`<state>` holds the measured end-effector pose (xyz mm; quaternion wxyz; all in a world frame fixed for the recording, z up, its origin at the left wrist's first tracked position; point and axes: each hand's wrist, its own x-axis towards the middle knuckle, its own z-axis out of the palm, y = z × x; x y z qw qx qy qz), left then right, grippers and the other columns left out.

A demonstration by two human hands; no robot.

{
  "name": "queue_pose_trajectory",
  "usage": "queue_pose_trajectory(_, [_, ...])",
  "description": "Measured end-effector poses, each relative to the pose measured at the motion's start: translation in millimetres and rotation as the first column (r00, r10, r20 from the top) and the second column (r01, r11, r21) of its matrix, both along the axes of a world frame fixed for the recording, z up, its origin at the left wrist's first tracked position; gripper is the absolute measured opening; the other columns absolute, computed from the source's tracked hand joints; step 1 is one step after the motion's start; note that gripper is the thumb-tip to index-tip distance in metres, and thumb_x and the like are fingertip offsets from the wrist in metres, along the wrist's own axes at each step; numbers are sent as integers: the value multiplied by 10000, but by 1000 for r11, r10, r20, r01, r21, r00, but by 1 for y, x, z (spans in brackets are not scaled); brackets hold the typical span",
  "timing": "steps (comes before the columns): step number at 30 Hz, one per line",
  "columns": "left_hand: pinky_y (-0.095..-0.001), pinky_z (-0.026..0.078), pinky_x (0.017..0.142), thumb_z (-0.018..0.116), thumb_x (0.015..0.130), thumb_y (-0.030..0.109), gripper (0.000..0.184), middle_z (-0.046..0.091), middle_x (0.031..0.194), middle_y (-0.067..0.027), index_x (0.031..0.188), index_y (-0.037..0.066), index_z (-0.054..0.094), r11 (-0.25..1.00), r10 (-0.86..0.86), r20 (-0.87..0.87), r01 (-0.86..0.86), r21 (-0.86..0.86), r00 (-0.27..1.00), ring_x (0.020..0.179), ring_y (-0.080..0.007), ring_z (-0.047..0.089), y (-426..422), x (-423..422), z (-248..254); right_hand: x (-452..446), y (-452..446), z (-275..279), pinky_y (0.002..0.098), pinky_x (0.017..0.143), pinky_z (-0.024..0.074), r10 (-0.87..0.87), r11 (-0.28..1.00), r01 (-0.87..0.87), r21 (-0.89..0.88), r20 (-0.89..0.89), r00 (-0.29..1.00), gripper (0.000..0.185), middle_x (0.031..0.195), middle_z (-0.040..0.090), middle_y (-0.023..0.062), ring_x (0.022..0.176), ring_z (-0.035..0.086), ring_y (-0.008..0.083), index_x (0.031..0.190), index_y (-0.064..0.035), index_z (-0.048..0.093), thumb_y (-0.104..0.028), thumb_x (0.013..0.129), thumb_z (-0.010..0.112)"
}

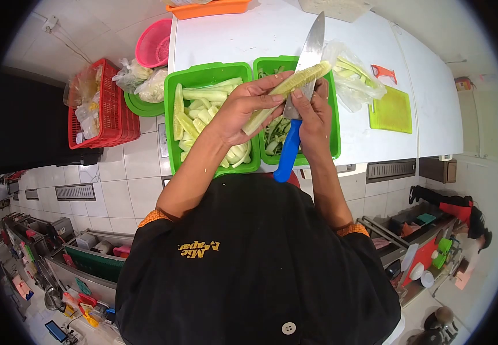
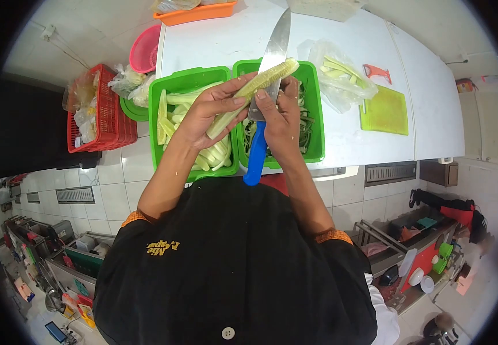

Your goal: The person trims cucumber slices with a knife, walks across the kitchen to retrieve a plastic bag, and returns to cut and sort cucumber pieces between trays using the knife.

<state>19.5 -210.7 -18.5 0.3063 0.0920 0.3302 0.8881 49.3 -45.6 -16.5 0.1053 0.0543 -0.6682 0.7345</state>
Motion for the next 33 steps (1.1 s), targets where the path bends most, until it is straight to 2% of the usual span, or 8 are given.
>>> queue_pose_trajectory(3, [-185,489,650,633,929,35,546,647,1145,-46,1447,-18,467,997,36,20,-34,-76,999,789,-46,587,4,-1,1,2,-2,-7,305,983,385,11,1000,-10,-25,1,1000,253,1298,461,82,1215,441,165,1054,41,673,-196,981,623])
queue_pose_trajectory(9, [-199,504,653,635,958,98,425,651,1176,-50,1360,-2,542,999,-37,-19,36,-28,999,825,-48,617,3,-8,-4,13,-2,-9,275,903,438,128,970,-62,-234,278,952,263,1117,627,26,1002,570,106,1122,-9,675,-230,987,630])
queue_pose_trajectory(11, [-205,508,672,563,1012,281,448,654,1175,-61,1350,-12,533,995,46,0,-46,-86,999,854,-62,622,7,-6,-16,14,-4,-11,266,887,442,136,971,-67,-231,300,944,264,1053,651,11,975,579,96,1120,-13,678,-237,987,633])
queue_pose_trajectory(16, [-271,493,891,240,948,759,970,588,1310,-142,1445,-60,395,999,36,10,-37,24,999,1111,-171,590,10,-5,4,17,-7,-11,253,878,445,164,963,-71,-261,353,921,279,1062,663,15,977,580,83,1144,-10,678,-236,989,629])
queue_pose_trajectory(18, [-317,451,1012,132,871,868,1142,535,1386,-175,1482,-77,331,984,163,-35,-165,-74,986,1237,-227,536,20,1,22,16,-9,-11,248,881,446,191,958,-96,-270,354,916,288,1069,667,17,975,581,80,1165,-9,677,-231,990,626])
queue_pose_trajectory(24, [-384,388,1100,112,830,904,1202,504,1417,-201,1509,-75,275,969,242,116,-246,25,963,1277,-287,508,17,-15,9,21,-25,-8,217,812,464,272,934,-146,-327,384,882,283,1019,676,7,914,604,54,1160,3,668,-219,994,616])
queue_pose_trajectory(30, [-426,500,994,87,807,916,1209,558,1326,-266,1522,-50,222,979,143,2,-142,-147,990,1164,-338,595,14,-29,6,25,-23,-9,240,899,443,371,889,-194,-415,403,837,384,1191,640,34,1002,581,75,1271,26,623,-219,975,640])
queue_pose_trajectory(33, [-437,524,975,136,771,942,1251,495,1387,-302,1537,-47,128,955,234,-10,-232,-186,972,1166,-411,592,19,-33,13,28,-25,0,241,892,430,404,876,-219,-430,407,819,397,1170,618,26,983,566,74,1268,31,617,-233,972,646])
